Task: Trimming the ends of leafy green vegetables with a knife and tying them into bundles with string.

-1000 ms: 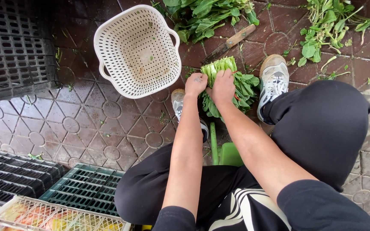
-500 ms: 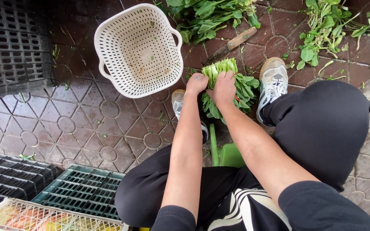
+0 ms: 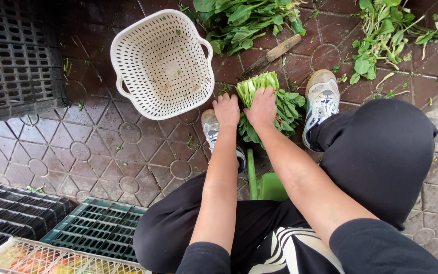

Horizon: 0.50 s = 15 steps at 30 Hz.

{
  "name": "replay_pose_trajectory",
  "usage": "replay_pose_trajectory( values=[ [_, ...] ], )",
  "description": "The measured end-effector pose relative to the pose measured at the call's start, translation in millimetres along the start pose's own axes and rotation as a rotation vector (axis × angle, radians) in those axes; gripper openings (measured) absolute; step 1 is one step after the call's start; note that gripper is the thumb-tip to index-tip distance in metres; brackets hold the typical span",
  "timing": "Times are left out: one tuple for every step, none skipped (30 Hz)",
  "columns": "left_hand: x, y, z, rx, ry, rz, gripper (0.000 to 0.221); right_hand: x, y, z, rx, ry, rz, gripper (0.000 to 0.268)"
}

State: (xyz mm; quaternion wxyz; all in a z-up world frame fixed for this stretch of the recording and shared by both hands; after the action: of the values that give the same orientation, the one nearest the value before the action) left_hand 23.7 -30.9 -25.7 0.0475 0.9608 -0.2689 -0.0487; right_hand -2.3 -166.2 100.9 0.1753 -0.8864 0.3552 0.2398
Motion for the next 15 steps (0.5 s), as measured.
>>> replay_pose_trajectory(
  values=[
    [5.3,0.0,-1.9,-0.001,0.002,-0.001,0.018,3.2,-1.3,-2.1,-0.001,0.002,-0.001,0.076],
    [4.1,0.0,-1.1,-0.015,-0.044,0.0,0.017,1.7,-1.4,-2.3,0.002,-0.003,0.002,0.076],
    [2.4,0.1,-0.4,-0.029,-0.09,0.001,0.017,-0.1,-1.5,-2.5,0.004,-0.008,0.004,0.076],
    [7.8,-1.0,-10.7,-0.024,-0.09,-0.001,0.017,0.2,-0.4,2.3,0.008,-0.009,0.001,0.076],
    [6.5,-3.9,4.2,-0.158,-0.371,-0.056,0.026,0.2,1.2,6.5,0.003,-0.007,0.002,0.078],
    [1.0,-1.2,15.7,-0.295,-0.649,-0.112,0.037,1.9,3.4,8.3,-0.004,-0.002,0.004,0.079],
    [8.3,-4.7,10.3,-0.292,-0.645,-0.114,0.037,3.6,2.2,8.2,-0.001,0.0,0.0,0.079],
    [14.6,-8.5,4.8,-0.302,-0.629,-0.133,0.019,4.4,2.5,9.0,-0.002,0.001,0.003,0.08],
    [20.6,-12.2,-0.6,-0.312,-0.613,-0.151,0.013,5.2,2.9,9.9,-0.003,0.002,0.005,0.08],
    [27.3,-11.7,-11.4,-0.31,-0.61,-0.151,0.013,3.6,0.9,6.8,-0.001,0.004,0.004,0.08],
    [32.2,-11.9,-20.4,-0.364,-0.623,-0.184,0.014,1.9,-1.9,2.8,-0.008,0.017,-0.006,0.078],
    [36.0,-11.0,-29.2,-0.418,-0.638,-0.218,0.016,-0.5,-3.8,-1.0,-0.017,0.029,-0.015,0.076],
    [36.0,-2.4,-31.3,-0.418,-0.637,-0.217,0.016,2.6,-0.8,6.1,-0.016,0.03,-0.015,0.076],
    [34.1,5.4,-30.6,-0.463,-0.673,-0.243,0.017,6.2,1.0,13.4,-0.024,0.029,-0.015,0.069],
    [32.0,13.4,-30.3,-0.509,-0.709,-0.269,0.021,9.7,2.7,20.5,-0.033,0.027,-0.016,0.062]
  ],
)
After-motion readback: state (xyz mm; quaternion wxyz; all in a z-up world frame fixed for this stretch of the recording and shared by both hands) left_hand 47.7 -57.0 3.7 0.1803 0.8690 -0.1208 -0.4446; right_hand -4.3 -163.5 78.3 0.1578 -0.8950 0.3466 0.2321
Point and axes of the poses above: each hand's wrist, its own x-axis towards the middle knuckle, its own z-axis out of the palm, y = z × x, the point moved 9 cm from there along x, towards the middle knuckle, and after that the axes turned 5 degrees about z, right-handed, at the moved point
